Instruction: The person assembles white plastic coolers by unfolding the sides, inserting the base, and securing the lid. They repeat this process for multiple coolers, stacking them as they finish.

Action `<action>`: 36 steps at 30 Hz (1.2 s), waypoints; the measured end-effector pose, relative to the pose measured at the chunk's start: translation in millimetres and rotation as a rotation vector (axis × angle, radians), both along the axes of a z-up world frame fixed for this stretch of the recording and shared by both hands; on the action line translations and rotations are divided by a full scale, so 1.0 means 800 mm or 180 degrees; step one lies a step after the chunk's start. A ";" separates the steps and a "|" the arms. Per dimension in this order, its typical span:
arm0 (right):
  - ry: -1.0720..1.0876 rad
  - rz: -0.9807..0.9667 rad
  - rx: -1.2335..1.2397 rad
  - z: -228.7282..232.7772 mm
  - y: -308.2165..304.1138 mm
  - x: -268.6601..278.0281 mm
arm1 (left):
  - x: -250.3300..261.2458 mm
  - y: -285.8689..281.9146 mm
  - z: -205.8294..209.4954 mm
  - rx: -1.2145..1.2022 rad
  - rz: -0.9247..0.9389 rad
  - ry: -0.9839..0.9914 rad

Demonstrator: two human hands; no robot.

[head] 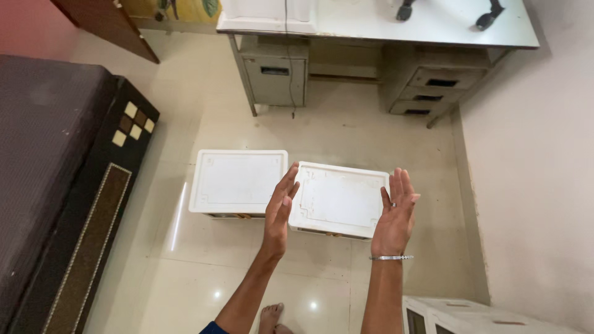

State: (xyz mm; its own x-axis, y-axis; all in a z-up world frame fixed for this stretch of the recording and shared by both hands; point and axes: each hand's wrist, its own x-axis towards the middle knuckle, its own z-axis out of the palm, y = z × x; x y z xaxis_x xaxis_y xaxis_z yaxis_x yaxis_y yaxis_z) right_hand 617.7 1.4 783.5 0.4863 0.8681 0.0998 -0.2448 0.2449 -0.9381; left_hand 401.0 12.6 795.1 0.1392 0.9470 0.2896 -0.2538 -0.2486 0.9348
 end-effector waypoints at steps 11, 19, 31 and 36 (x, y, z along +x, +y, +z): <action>-0.0092 -0.0785 0.0055 0.073 -0.104 0.048 | 0.091 -0.027 0.073 0.0041 -0.1030 0.0146; 0.0004 -0.1624 0.0182 0.127 -0.211 0.079 | 0.158 -0.076 0.122 0.0072 -0.1774 -0.0203; 0.0060 -0.2951 0.0273 0.137 -0.394 0.104 | 0.245 -0.203 0.153 0.0053 -0.3096 -0.0435; -0.0071 -0.3371 0.0274 0.156 -0.459 0.129 | 0.299 -0.250 0.158 -0.0108 -0.3398 -0.0465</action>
